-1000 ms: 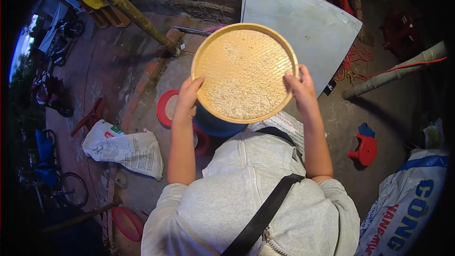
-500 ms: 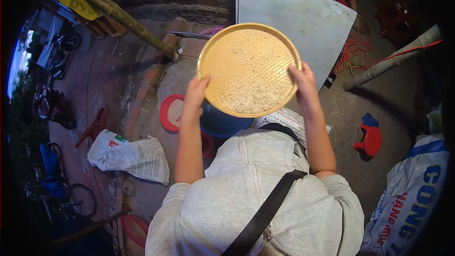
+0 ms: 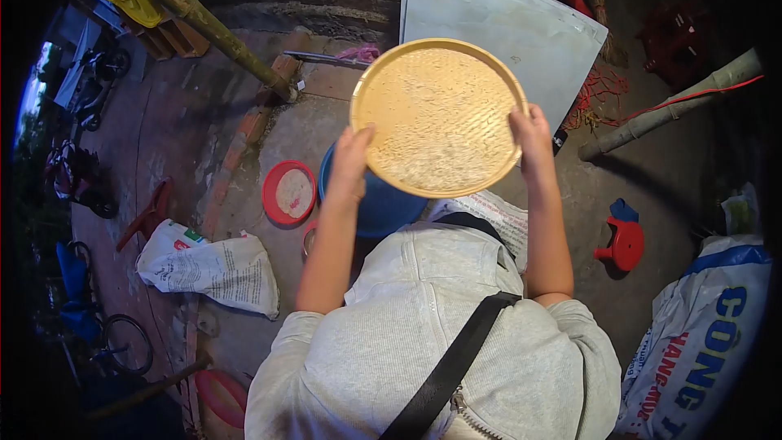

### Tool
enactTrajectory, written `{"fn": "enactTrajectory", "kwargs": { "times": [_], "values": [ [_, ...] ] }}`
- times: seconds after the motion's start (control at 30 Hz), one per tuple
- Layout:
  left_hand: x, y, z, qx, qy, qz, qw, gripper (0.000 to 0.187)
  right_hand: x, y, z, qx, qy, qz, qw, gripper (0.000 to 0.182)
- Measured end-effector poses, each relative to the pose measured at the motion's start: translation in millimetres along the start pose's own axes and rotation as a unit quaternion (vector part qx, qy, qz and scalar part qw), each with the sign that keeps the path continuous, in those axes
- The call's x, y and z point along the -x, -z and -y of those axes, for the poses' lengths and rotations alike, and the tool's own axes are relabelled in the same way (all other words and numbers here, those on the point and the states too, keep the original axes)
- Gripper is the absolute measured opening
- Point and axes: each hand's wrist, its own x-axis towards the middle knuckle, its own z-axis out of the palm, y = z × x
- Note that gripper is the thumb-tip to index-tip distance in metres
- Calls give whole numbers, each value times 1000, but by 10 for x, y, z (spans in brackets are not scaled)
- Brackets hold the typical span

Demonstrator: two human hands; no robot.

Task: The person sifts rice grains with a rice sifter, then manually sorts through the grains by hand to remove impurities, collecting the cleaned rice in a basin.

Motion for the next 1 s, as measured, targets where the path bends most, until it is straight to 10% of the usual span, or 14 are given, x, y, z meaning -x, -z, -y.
{"fn": "enactTrajectory", "kwargs": {
  "times": [0.17, 0.43, 0.57, 0.8, 1.0],
  "values": [
    [130, -95, 64, 27, 41, 1, 999, 26, -31, -10, 86, -6, 33, -80, 996, 30],
    [142, 177, -136, 30, 8, -51, 998, 23, 29, -54, -69, 93, 14, 95, 991, 33],
    [271, -20, -69, 36, 14, -25, 999, 24, -139, 17, 34, 24, 8, -6, 1000, 31],
    [219, 587, -319, 116, 4, -27, 993, 25, 212, -391, 12, 85, -16, 166, 982, 37],
    [382, 112, -61, 34, -57, -79, 995, 27, -115, -208, 58, -17, -38, 34, 999, 29]
  ]
}}
